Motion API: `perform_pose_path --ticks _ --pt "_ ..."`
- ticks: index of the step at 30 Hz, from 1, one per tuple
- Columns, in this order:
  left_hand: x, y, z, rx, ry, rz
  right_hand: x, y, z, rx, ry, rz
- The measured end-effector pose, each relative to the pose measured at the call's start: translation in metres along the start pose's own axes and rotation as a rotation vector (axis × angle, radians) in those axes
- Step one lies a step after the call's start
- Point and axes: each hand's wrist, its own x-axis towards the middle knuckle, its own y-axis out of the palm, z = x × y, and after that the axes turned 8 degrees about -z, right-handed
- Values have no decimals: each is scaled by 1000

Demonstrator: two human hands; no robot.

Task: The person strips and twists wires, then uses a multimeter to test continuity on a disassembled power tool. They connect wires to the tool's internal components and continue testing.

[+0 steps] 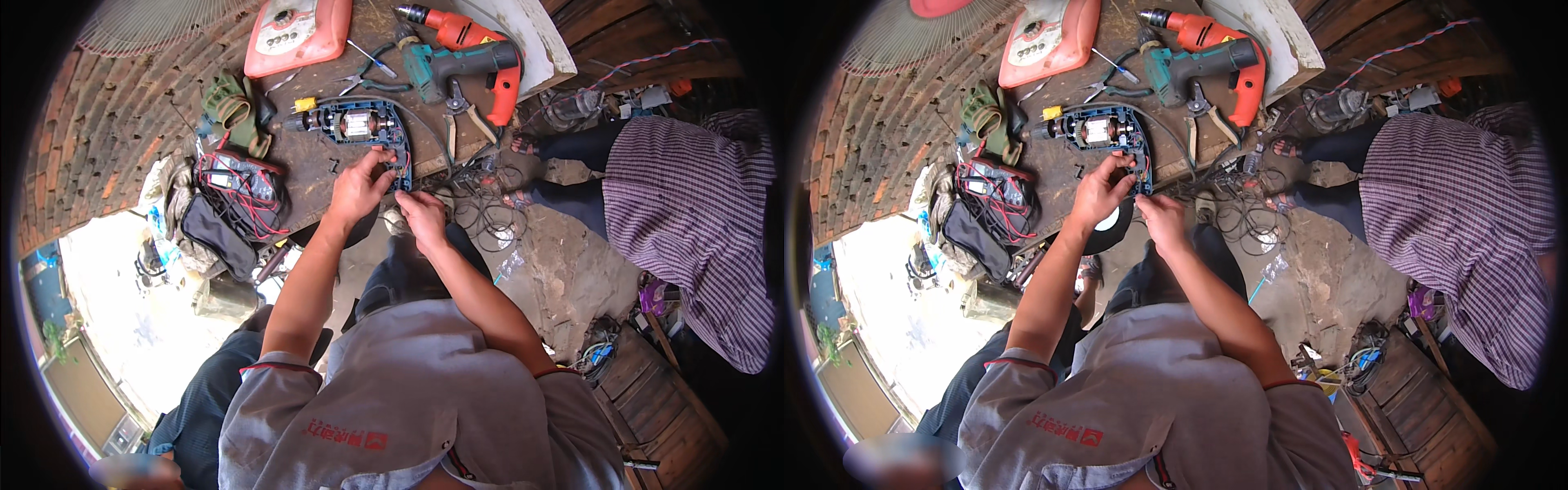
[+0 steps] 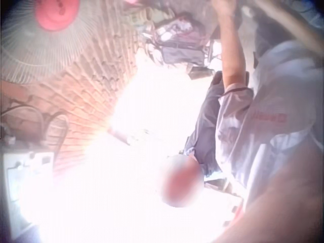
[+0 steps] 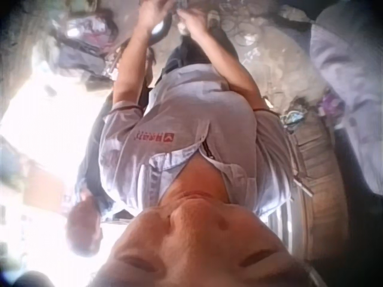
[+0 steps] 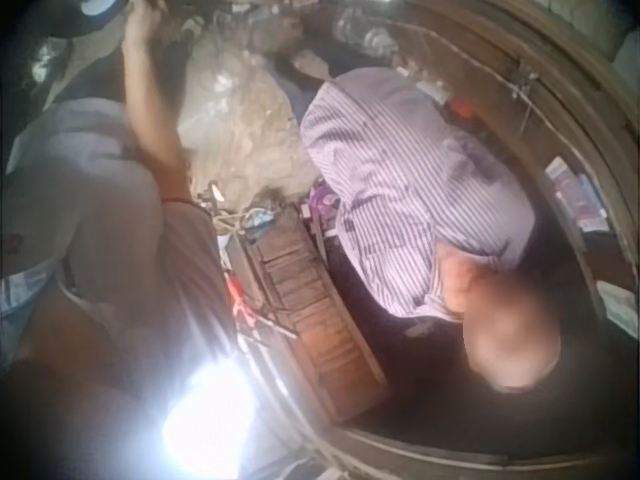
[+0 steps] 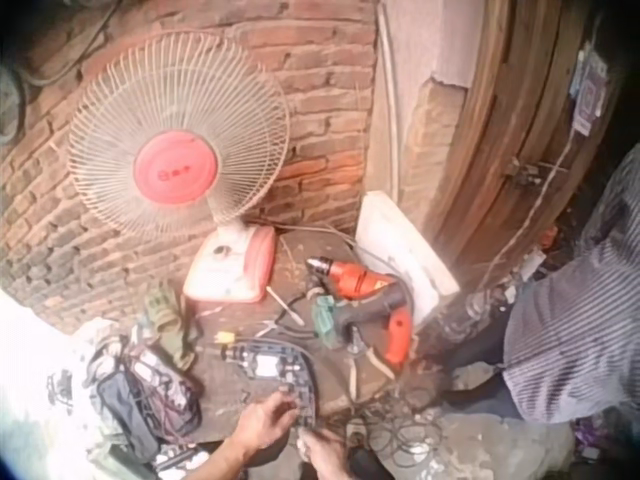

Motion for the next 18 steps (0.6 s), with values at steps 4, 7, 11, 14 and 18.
perform_pose_path --ticks 4,7,11,14,18 --pt "-2 2 -1 55 -9 8 5 0 -5 70 -10 -59" --pt "-3 -2 -16 118 -41 39 3 1 -5 44 -34 -81" --pt "-8 10 -18 119 -32 -59 8 -3 -11 -73 -97 -53" --pt "-10 13 -22 109 -98 -73 9 -6 -2 -270 -195 -41" --pt "-11 13 -22 86 -95 -89 18 -20 15 -504 -562 -147"
